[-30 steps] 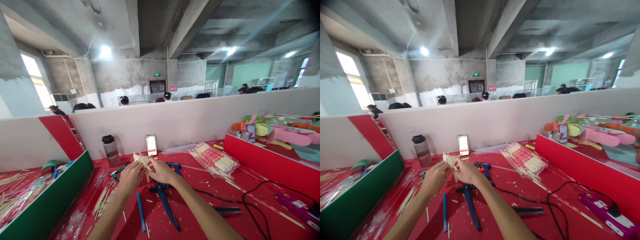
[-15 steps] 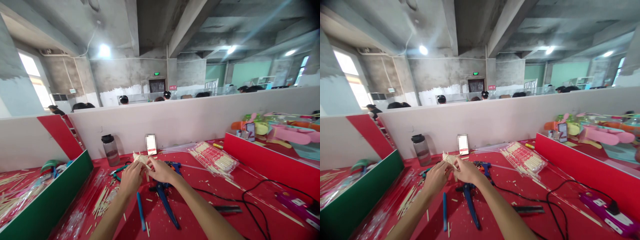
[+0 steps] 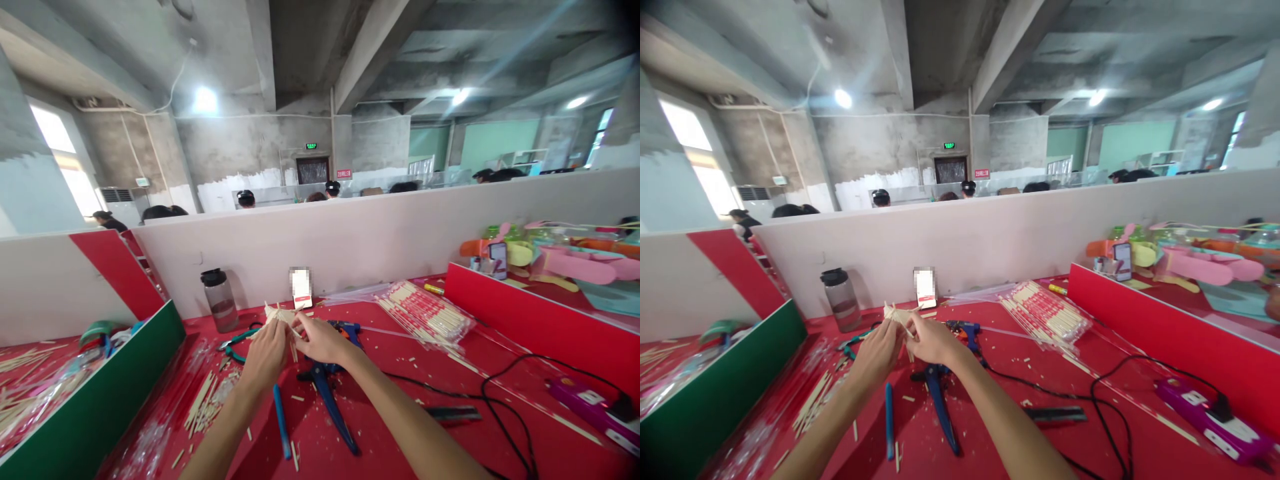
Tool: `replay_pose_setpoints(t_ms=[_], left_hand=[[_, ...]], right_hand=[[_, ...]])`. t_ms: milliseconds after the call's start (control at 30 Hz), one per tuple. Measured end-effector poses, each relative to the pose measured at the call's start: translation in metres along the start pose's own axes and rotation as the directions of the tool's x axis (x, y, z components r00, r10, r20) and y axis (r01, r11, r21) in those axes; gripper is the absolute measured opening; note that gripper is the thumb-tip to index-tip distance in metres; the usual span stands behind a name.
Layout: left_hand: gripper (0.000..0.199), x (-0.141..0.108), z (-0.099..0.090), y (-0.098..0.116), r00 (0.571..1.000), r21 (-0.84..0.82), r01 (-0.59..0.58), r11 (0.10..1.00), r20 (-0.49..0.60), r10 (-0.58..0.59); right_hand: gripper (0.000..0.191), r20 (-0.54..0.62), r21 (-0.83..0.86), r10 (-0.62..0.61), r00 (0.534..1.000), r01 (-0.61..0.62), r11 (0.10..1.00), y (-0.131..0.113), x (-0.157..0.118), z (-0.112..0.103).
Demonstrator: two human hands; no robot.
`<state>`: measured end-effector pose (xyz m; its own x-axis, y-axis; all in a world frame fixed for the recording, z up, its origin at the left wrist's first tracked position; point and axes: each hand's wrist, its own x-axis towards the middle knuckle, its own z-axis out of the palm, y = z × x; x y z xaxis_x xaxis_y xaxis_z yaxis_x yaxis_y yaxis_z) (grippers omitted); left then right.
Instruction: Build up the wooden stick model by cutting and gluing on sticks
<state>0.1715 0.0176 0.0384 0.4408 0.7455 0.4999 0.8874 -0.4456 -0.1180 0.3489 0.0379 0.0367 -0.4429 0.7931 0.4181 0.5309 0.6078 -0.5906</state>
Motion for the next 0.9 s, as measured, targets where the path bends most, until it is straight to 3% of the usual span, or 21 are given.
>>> replay_pose_setpoints(t_ms=[67, 200, 300, 367, 433, 567, 700, 767, 900], left_hand=[[0.012, 0.001, -0.008, 0.000, 0.998, 0.007, -0.004, 1.000, 0.069, 0.004], [0.030, 0.000, -0.035, -0.008, 0.967, 0.002, -0.038, 0.999, 0.254, 0.037], [0.031, -0.006, -0.057, -0.020, 0.892, -0.105, -0.045, 0.993, 0.442, 0.088], [0.029, -0.011, -0.067, -0.029, 0.816, -0.220, 0.011, 0.975, 0.566, 0.118], [0.027, -0.015, -0.072, -0.037, 0.777, -0.289, 0.088, 0.953, 0.619, 0.116], [0.021, -0.017, -0.075, -0.048, 0.789, -0.258, 0.143, 0.956, 0.613, 0.048], [0.017, -0.015, -0.078, -0.051, 0.738, -0.278, 0.135, 0.951, 0.668, 0.091], [0.020, -0.013, -0.079, -0.048, 0.738, -0.285, 0.131, 0.950, 0.667, 0.098], [0.015, -0.004, -0.071, -0.039, 0.852, -0.282, 0.122, 0.952, 0.521, 0.045]], right_hand=[[0.023, -0.001, -0.005, 0.002, 1.000, -0.002, 1.000, 0.001, 0.000, 0.001], [0.024, -0.001, -0.031, 0.009, 1.000, -0.009, 0.999, 0.002, 0.001, 0.001], [0.023, 0.000, -0.058, 0.015, 1.000, -0.015, 0.998, 0.001, 0.000, 0.000], [0.023, 0.005, -0.070, 0.022, 1.000, -0.022, 0.997, 0.000, 0.000, -0.002], [0.024, 0.009, -0.072, 0.025, 1.000, -0.024, 0.997, -0.001, 0.000, -0.003], [0.023, 0.009, -0.072, 0.027, 1.000, -0.026, 0.997, -0.002, 0.000, -0.003], [0.023, 0.022, -0.066, 0.027, 0.999, -0.025, 0.998, -0.001, 0.000, -0.005], [0.023, 0.033, -0.058, 0.012, 0.999, -0.011, 0.998, -0.001, 0.000, -0.007], [0.024, 0.058, -0.029, -0.019, 0.998, 0.021, 0.999, -0.002, -0.001, -0.011]])
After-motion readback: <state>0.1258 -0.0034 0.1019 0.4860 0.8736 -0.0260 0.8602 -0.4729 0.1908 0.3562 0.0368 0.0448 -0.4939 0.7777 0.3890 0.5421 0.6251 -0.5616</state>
